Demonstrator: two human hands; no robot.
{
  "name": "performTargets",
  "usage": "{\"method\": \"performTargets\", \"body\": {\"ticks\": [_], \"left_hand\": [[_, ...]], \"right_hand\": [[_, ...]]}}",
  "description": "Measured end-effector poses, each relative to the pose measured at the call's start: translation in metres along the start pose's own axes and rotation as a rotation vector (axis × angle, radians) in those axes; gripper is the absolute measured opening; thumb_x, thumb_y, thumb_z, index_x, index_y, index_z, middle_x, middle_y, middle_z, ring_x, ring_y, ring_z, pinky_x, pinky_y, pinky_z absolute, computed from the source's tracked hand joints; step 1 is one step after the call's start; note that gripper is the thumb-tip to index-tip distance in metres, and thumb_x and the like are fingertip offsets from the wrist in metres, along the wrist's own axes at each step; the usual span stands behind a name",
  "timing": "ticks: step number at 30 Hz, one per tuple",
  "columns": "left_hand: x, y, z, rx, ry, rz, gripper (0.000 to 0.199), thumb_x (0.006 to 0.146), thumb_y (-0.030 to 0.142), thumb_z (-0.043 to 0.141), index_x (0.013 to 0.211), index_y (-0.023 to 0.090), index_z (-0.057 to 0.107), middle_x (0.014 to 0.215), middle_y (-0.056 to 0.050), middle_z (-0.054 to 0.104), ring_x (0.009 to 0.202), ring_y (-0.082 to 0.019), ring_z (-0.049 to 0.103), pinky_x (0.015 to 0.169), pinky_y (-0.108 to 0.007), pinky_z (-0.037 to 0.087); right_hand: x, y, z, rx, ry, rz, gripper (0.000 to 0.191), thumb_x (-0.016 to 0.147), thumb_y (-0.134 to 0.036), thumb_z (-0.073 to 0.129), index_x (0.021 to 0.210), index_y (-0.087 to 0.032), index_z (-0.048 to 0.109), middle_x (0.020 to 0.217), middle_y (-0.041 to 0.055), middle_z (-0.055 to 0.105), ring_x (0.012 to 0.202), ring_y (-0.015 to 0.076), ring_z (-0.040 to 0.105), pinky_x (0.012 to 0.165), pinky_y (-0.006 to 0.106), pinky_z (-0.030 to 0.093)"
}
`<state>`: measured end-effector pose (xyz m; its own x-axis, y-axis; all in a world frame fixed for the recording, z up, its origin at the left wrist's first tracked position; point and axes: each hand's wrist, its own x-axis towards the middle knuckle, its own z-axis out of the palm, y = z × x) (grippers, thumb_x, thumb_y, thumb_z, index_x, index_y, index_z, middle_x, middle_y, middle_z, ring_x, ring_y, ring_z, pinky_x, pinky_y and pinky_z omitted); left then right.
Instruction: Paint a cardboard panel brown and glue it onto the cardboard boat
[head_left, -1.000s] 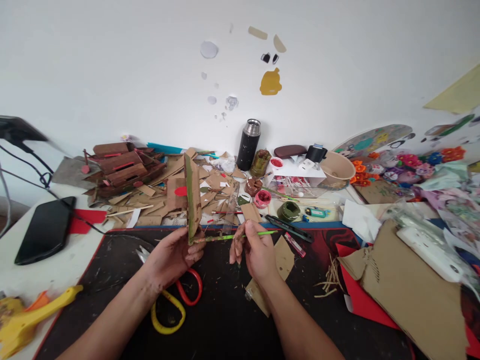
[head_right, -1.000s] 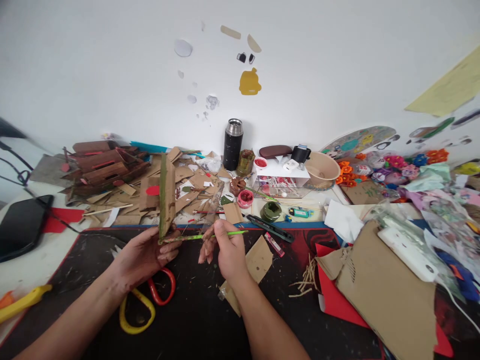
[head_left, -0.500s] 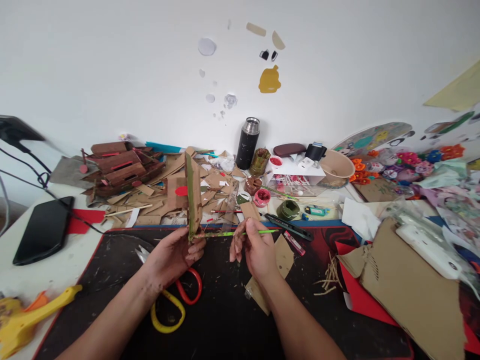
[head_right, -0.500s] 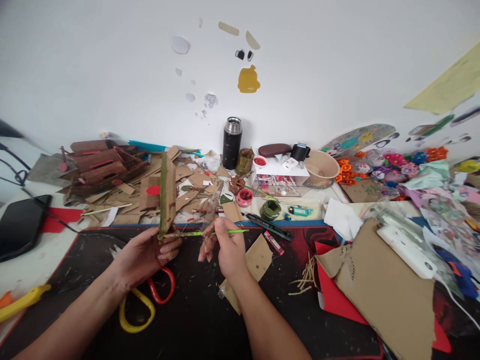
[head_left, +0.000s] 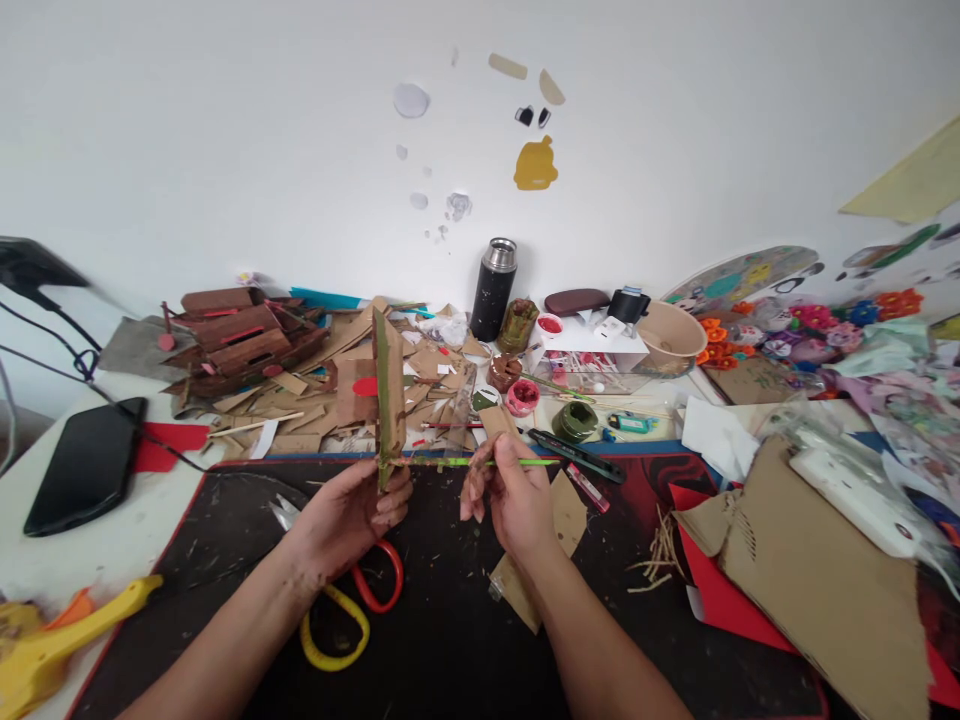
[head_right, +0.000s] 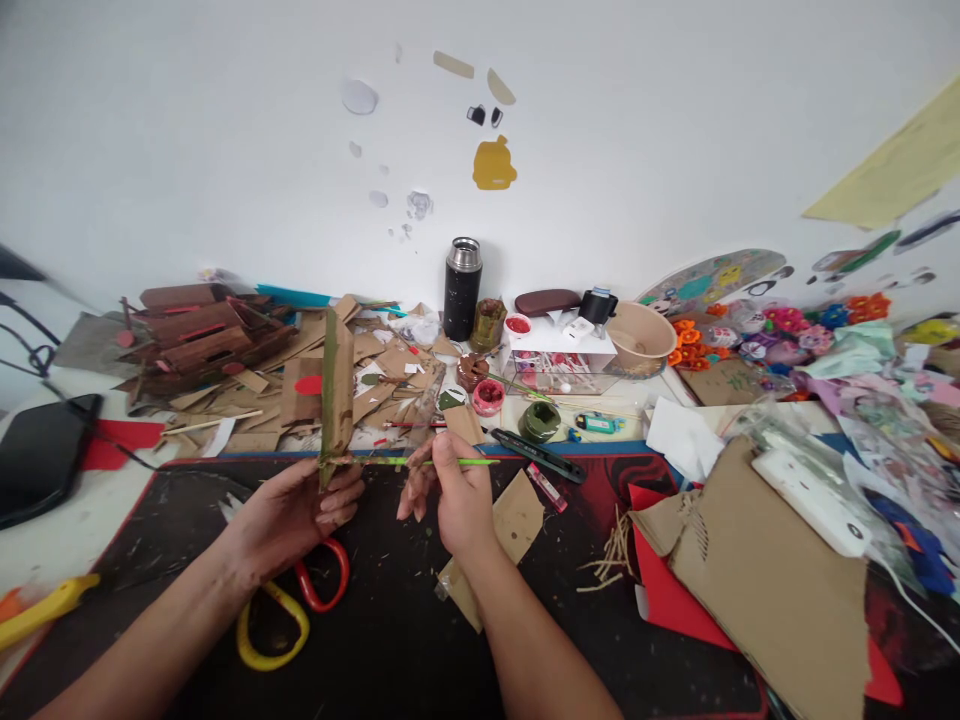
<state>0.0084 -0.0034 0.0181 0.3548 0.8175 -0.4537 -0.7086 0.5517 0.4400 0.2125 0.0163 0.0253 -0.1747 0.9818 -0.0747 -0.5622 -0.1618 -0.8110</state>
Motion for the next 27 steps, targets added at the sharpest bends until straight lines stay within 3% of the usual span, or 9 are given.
{"method": "performTargets", "body": {"ticks": [9,27], "left_hand": [[-0.0006,0.0004,0.0002,0.010,-0.030,0.001,0.026,0.079,0.023,0.084,0.069,0.014,0.062,0.069,0.002,0.045,0.056,-0.008,0.042,0.051,-0.022,0.041],[-0.0011,0.0011,0.0007,-0.024,0.051,0.015,0.022,0.073,0.021,0.088,0.072,0.013,0.067,0.065,0.002,0.049,0.054,-0.009,0.044,0.049,-0.023,0.043]], "right_hand": [[0.0017,-0.0035,0.0033,0.030,0.002,-0.032,0.046,0.094,-0.060,0.072,0.080,-0.016,0.068,0.051,-0.0023,0.063,0.036,0.0137,0.064,0.031,0.015,0.036],[-0.0001,0.0031,-0.0022,-0.002,-0.033,0.004,0.046,0.096,-0.056,0.071,0.075,-0.016,0.067,0.046,-0.0042,0.057,0.034,0.0128,0.061,0.032,0.016,0.034]]}}
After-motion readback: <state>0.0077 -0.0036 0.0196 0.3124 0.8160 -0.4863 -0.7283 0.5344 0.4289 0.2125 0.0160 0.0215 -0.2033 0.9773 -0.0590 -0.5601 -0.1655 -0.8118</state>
